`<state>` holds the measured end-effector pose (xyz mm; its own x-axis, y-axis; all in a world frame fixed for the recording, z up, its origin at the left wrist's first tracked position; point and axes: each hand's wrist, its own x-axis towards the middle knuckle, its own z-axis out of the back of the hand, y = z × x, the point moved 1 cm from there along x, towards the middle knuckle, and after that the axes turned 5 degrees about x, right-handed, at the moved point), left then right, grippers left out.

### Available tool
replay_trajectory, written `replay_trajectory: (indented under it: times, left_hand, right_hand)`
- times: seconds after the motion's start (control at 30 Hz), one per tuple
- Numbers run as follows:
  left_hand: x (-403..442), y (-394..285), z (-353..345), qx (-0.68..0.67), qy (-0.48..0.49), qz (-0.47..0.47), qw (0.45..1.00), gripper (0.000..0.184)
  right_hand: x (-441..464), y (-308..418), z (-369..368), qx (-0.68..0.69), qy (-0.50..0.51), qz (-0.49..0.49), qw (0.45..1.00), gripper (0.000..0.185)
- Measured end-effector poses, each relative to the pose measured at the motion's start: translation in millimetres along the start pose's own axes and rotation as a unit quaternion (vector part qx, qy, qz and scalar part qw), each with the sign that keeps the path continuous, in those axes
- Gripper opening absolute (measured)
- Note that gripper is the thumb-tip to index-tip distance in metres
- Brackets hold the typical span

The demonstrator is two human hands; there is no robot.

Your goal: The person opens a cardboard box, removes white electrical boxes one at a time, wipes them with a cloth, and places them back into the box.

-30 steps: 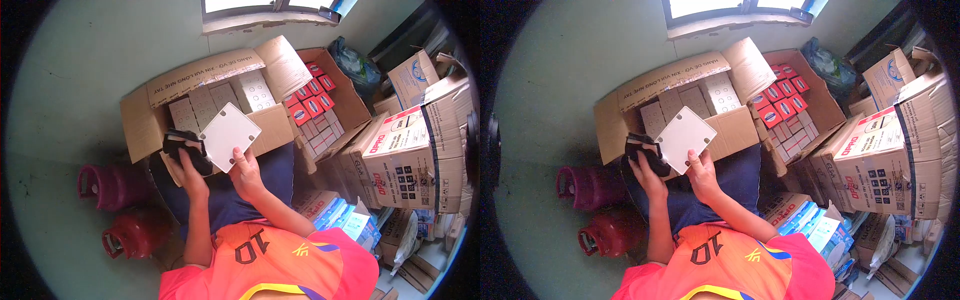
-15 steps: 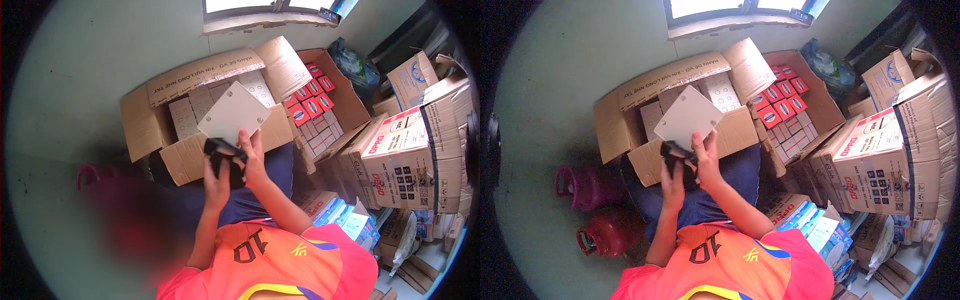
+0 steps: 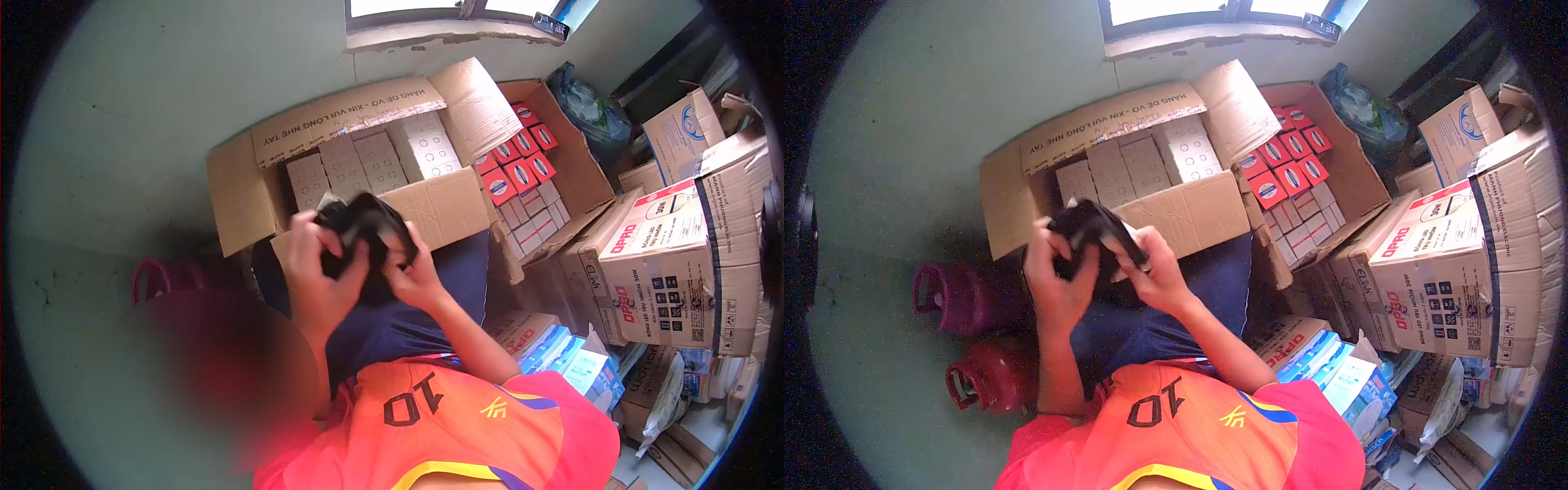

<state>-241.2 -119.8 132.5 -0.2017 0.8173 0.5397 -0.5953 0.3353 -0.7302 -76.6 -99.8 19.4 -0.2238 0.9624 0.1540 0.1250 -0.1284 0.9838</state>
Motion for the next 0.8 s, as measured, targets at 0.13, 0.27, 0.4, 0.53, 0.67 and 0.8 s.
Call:
replay_trajectory:
  times: [0.13,0.27,0.4,0.53,0.67,0.8]
  left_hand:
    - [8,24,-2,0.022,-0.015,0.106,0.994,0.034]
    - [-5,-14,-25,0.023,0.011,-0.045,0.999,0.031]
    - [17,23,-13,0.090,-0.043,0.096,0.990,0.032]
    - [-5,-16,-18,0.049,0.034,0.009,0.998,0.032]
    - [3,34,-16,0.099,-0.020,0.120,0.988,0.030]
    - [-13,34,-26,0.083,-0.061,0.094,0.990,0.032]
  right_hand:
    - [2,4,16,-0.143,-0.003,0.115,0.983,0.030]
    - [6,7,14,-0.118,-0.006,0.157,0.980,0.031]
    - [3,19,27,-0.216,0.003,0.198,0.956,0.035]
    - [3,14,25,-0.198,-0.007,0.184,0.963,0.039]
    - [-1,20,26,-0.291,0.029,0.184,0.938,0.037]
    - [3,21,17,-0.287,-0.007,0.185,0.940,0.039]
